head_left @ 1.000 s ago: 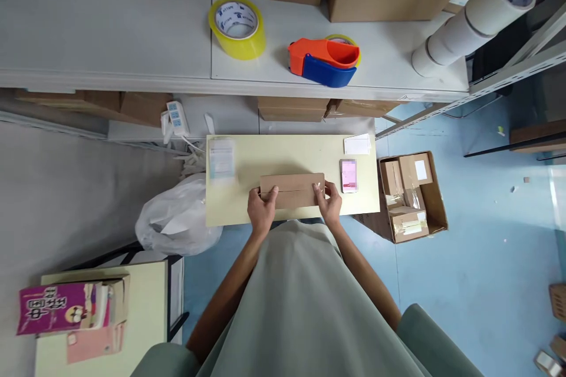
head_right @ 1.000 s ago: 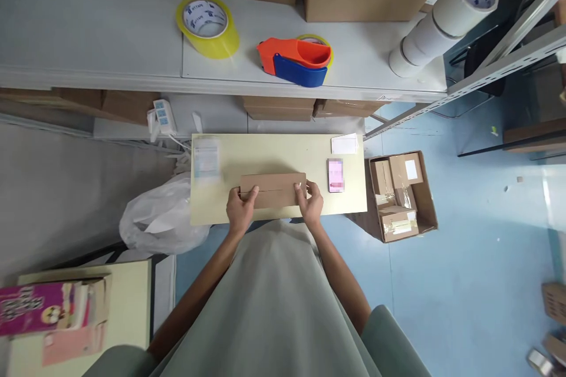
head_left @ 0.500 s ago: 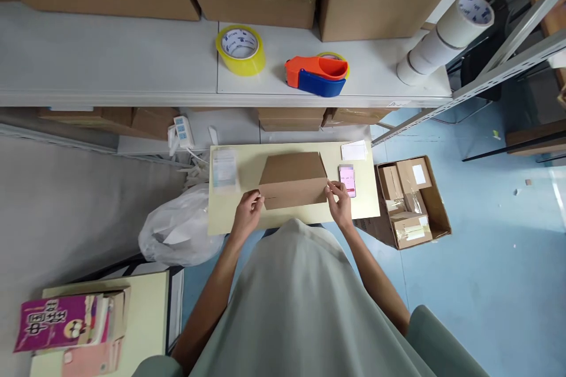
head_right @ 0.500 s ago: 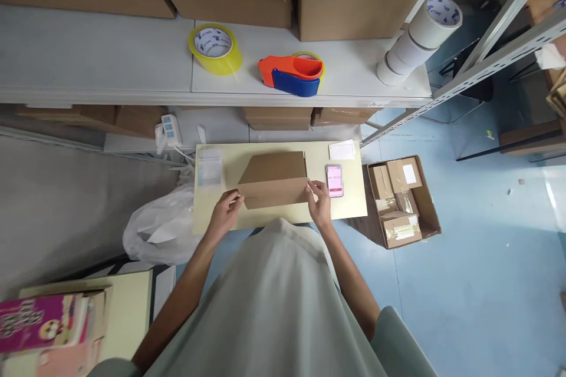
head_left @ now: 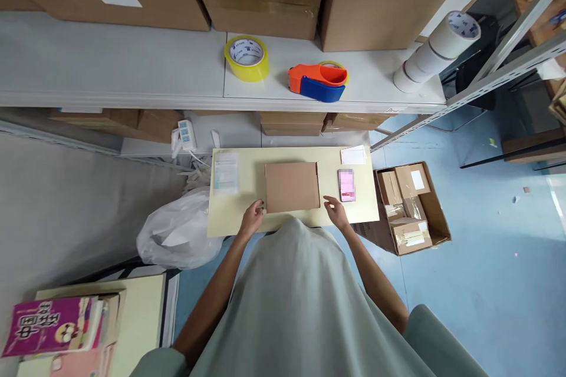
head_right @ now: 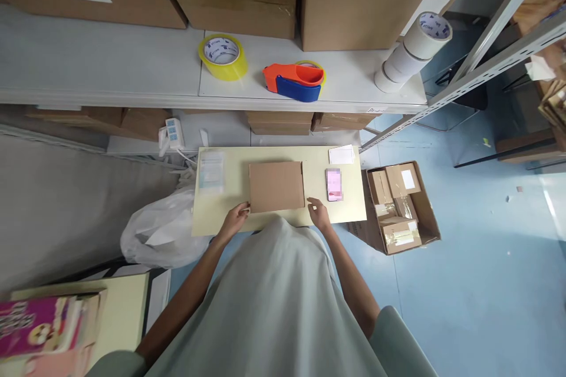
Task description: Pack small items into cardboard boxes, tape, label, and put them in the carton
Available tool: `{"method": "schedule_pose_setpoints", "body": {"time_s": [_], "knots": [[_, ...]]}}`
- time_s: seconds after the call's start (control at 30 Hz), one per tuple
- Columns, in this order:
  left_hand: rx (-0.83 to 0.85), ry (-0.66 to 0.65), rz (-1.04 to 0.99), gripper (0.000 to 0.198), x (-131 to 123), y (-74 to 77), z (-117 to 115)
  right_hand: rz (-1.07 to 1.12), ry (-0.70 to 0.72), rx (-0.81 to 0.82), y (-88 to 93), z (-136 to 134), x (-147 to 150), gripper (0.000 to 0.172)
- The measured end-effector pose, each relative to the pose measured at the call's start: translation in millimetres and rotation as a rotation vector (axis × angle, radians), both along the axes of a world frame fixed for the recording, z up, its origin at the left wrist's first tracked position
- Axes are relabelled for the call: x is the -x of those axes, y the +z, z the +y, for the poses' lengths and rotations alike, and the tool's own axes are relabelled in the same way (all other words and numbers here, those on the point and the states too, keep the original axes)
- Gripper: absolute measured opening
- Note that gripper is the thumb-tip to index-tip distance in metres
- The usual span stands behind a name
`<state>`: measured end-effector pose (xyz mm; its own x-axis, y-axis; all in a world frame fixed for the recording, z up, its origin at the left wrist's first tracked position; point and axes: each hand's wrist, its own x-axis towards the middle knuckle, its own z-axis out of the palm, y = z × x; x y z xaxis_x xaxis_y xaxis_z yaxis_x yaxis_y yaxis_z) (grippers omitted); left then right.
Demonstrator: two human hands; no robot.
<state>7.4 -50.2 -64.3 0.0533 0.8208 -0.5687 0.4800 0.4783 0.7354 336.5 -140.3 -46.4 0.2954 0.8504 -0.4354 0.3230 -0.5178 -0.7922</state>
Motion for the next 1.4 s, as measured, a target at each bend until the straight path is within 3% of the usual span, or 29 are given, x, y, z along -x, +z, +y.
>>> {"method": "schedule_pose_setpoints", "body": {"time_s": [0.17, 0.3, 0.43, 0.6, 0.7, 0.87, 1.0, 1.2, 1.4], "knots": [[-0.107, 0.080, 0.007, 0.055, -10, -0.2, 36, 0.041, -0.119, -0.055, 6.4, 35, -11, 0.050], [-0.142, 0.069, 0.013, 0.054, -26, 10.2, 58, 0.116, -0.104, -0.076, 12.2, 60, -4, 0.053], [-0.195, 0.071, 0.020, 0.054, -30, 25.0, 60, 0.113, -0.114, -0.134, 26.6, 67, 2, 0.062], [-0.307, 0.132, -0.138, 0.065, -20, 45.1, 53, 0.128, -0.122, -0.169, 62.3, 63, -2, 0.075], [-0.278, 0.164, -0.210, 0.073, -18, 50.6, 44, 0.169, -0.111, -0.138, 73.2, 57, -2, 0.079], [-0.056, 0.157, -0.153, 0.080, -16, 41.1, 21, 0.155, -0.089, 0.000, 58.7, 40, 2, 0.078], [-0.026, 0.112, -0.065, 0.075, -13, 36.1, 15, 0.078, -0.045, 0.020, 52.1, 33, 3, 0.072], [-0.205, 0.157, -0.075, 0.058, -19, 43.9, 42, -0.046, -0.063, -0.087, 61.3, 52, -2, 0.068], [-0.230, 0.076, 0.064, 0.038, -25, 49.9, 62, -0.204, 0.043, -0.039, 59.0, 77, -2, 0.055]]}}
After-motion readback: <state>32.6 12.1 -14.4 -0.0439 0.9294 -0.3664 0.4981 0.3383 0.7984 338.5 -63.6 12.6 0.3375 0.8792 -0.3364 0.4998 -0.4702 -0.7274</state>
